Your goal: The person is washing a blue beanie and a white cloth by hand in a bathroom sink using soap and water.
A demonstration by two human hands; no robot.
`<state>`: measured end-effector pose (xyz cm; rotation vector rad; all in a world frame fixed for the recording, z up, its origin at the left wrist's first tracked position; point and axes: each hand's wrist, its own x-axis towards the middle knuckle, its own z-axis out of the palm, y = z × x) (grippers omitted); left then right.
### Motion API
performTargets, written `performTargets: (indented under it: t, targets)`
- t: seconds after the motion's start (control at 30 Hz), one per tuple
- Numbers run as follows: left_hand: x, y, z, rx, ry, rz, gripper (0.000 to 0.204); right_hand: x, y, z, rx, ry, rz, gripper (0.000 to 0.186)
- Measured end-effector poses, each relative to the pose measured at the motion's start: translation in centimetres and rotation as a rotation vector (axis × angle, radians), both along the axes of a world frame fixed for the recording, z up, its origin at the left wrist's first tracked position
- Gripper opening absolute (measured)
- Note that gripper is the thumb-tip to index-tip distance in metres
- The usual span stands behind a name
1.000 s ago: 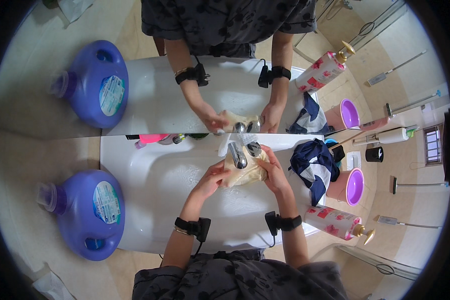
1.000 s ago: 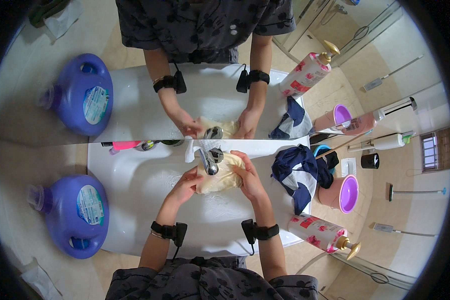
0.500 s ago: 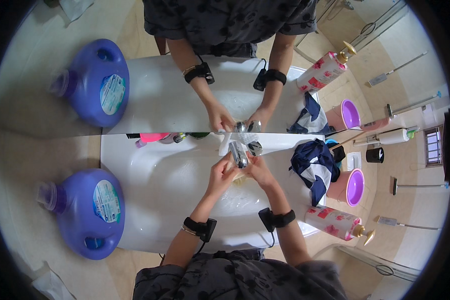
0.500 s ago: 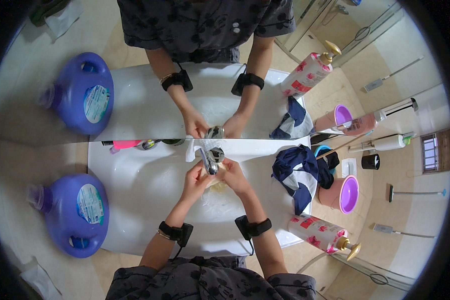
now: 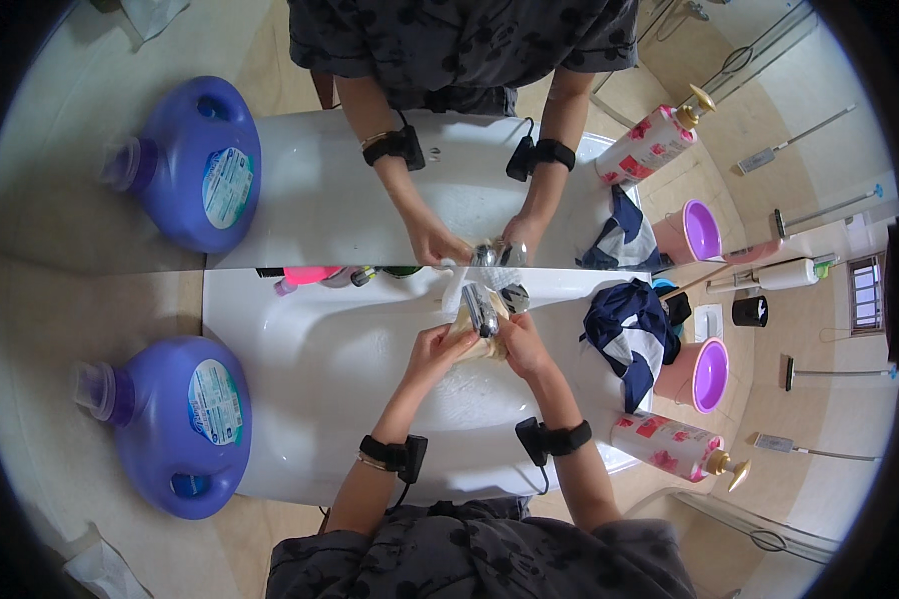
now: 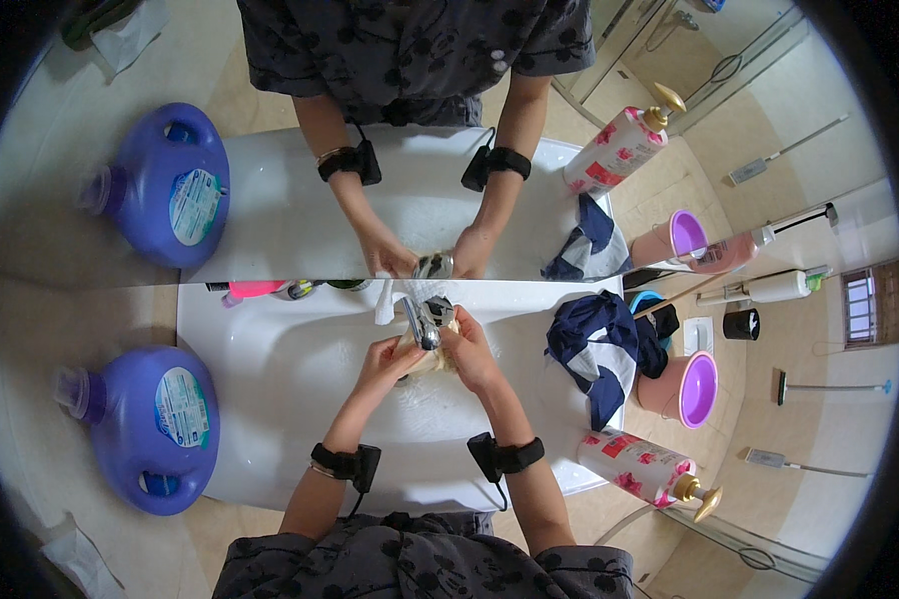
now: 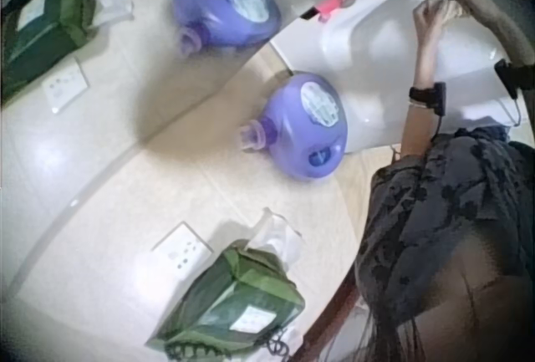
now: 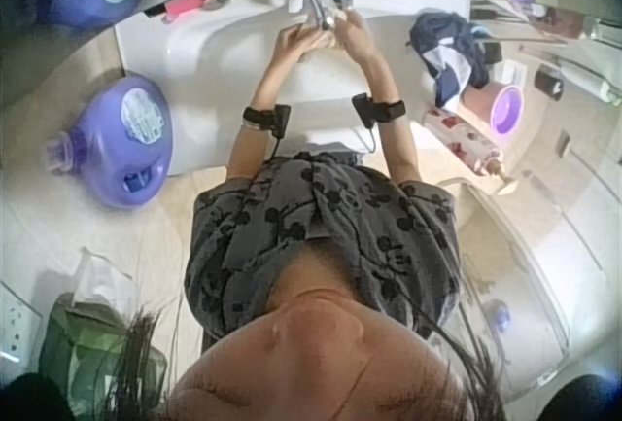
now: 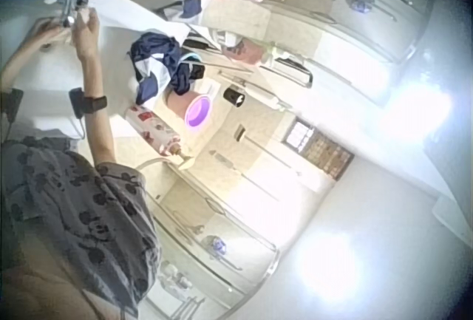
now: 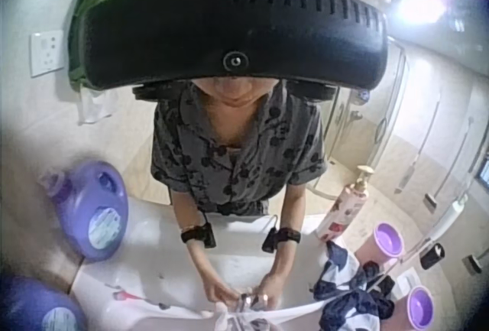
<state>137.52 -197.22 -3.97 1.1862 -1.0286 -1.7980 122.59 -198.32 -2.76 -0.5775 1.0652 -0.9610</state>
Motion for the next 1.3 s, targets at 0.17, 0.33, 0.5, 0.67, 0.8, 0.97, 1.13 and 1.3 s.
performTargets:
  t: [0.17, 0.33, 0.5, 0.67, 0.8, 0.97, 1.13, 1.3]
  targets:
    - [-0.1, 0.5, -1.9, -0.054, 0.081, -0.028, 0.017, 0.0, 0.1, -1.1, -0.083, 0.205, 0.031, 0.026]
    - [-0.5, 0.7, -3.3, -0.031, 0.064, 0.126, 0.022, 0.6, 0.1, -0.4, -0.123, 0.414, 0.017, 0.024]
    - [-0.7, 1.0, -5.6, 0.452, -0.193, 0.422, 0.036, 1.7, 1.2, 0.3, -0.017, 0.079, -0.068, 0.024]
    - [-2.8, 1.9, -6.3, 0.805, 0.405, 0.299, 0.049, 2.2, 1.5, -2.2, -0.003, 0.251, -0.153, 0.024]
    - [-4.2, 2.0, -6.5, 0.568, 0.316, 0.477, 0.033, 5.1, 2.0, -2.7, -0.021, 1.271, 0.075, 0.035]
    - [-1.6, 2.8, -10.5, 0.417, 0.445, 0.137, 0.035, 6.2, 3.5, -3.5, -0.321, 1.036, -0.048, 0.039]
    - [-4.1, 2.9, -4.7, 0.448, -0.036, 0.345, 0.034, 3.6, 2.7, -6.2, -0.043, 1.016, -0.036, 0.043]
    - [-3.4, 2.6, -7.1, 0.568, 0.112, 0.481, 0.034, 3.4, 1.9, -0.5, 0.275, 0.562, 0.009, 0.032]
